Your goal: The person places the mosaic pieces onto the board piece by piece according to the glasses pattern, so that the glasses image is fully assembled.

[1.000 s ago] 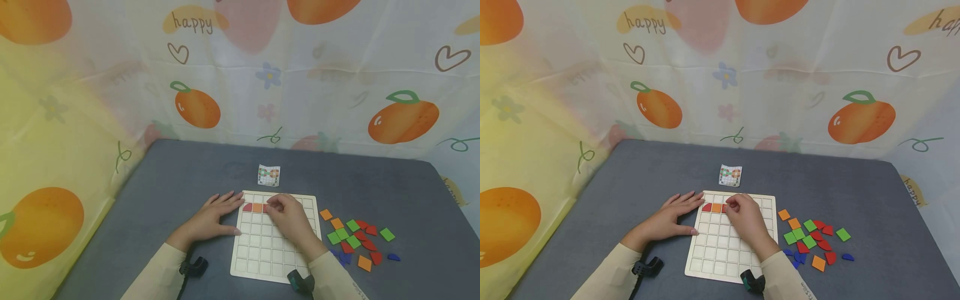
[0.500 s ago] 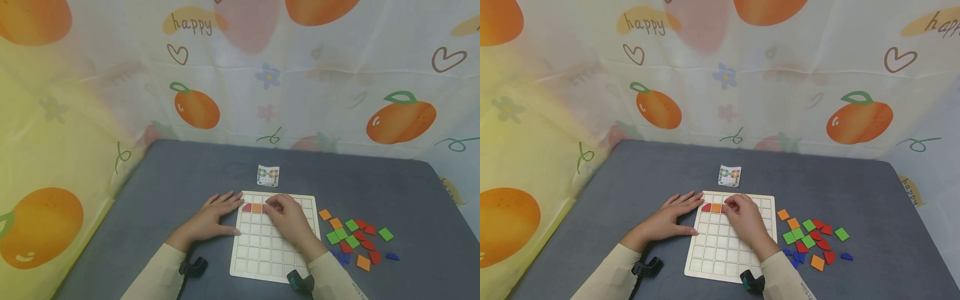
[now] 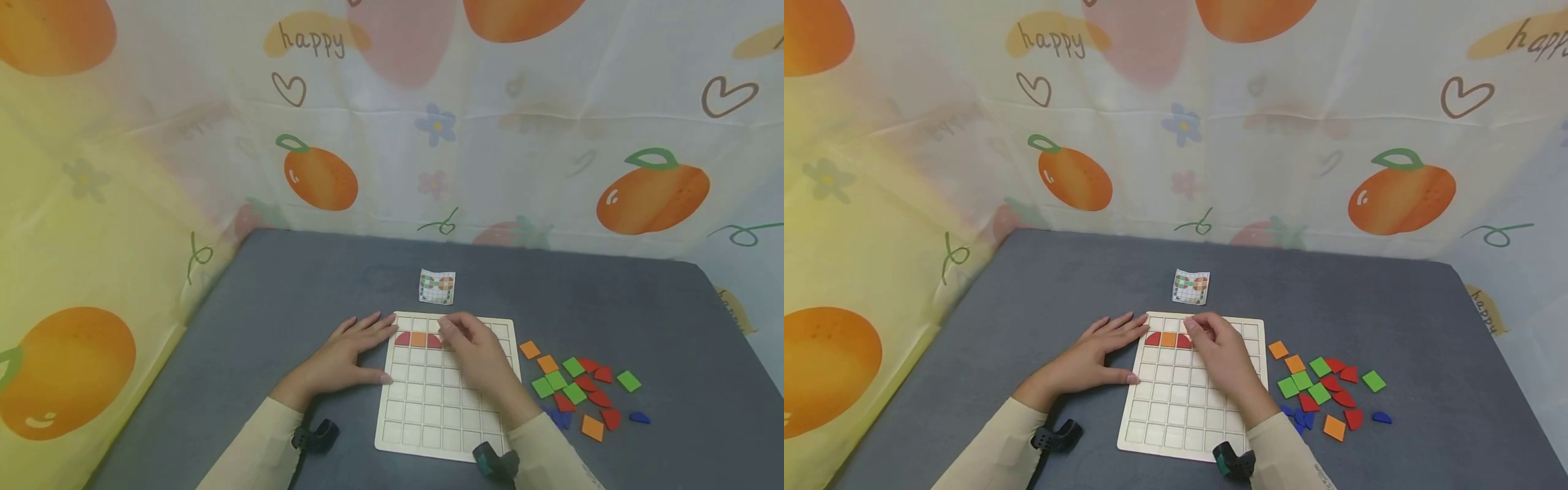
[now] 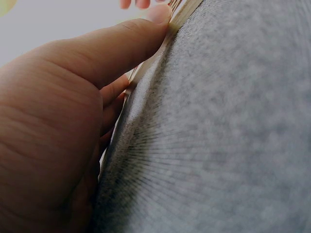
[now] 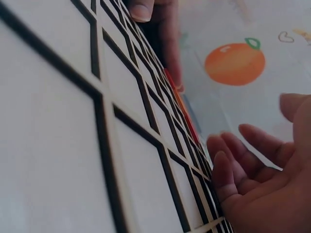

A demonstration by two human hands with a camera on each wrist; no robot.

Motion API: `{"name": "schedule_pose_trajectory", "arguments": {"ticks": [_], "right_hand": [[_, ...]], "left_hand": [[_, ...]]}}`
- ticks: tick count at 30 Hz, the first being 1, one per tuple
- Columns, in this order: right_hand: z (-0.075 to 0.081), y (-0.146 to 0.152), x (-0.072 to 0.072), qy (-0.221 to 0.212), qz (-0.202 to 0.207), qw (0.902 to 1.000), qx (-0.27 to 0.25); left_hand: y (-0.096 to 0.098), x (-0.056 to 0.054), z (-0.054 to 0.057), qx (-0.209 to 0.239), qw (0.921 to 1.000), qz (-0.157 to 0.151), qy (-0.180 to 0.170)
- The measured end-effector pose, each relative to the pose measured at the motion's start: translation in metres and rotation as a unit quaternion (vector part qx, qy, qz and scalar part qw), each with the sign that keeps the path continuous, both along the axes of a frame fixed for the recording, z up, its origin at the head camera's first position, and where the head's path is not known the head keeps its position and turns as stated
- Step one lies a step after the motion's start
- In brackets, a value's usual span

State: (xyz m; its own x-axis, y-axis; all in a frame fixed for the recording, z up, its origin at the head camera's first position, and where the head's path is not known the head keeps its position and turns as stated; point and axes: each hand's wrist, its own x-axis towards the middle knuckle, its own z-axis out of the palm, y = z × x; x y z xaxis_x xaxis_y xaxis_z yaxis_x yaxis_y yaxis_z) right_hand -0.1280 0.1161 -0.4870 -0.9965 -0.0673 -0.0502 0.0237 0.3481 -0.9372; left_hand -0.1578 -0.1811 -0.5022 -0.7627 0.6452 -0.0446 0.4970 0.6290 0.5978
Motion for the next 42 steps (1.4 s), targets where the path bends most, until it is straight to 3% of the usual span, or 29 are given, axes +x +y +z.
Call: {"name": "schedule_pose_trajectory", "arguments": {"ticks": [6, 10, 28, 42], "right_hand": [[0.01, 0.008, -0.001, -0.011, 0.019, 0.9953, -0.094], [0.019, 0.015, 0.001, -0.014, 0.028, 0.9929, -0.115], [0.035, 0.081, 0.015, 0.042, 0.044, 0.9948, -0.082], [0.027, 0.129, 0.026, 0.07, 0.016, 0.9962, -0.05]], "left_hand": [[0.0, 0.0, 0.002, 0.003, 1.0, -0.005, 0.002], [0.0, 0.0, 0.001, 0.006, 0.9999, -0.008, 0.002], [0.003, 0.001, 0.002, -0.005, 1.0, 0.002, 0.0], [0.001, 0.001, 0.001, -0.003, 1.0, 0.004, -0.001]]}}
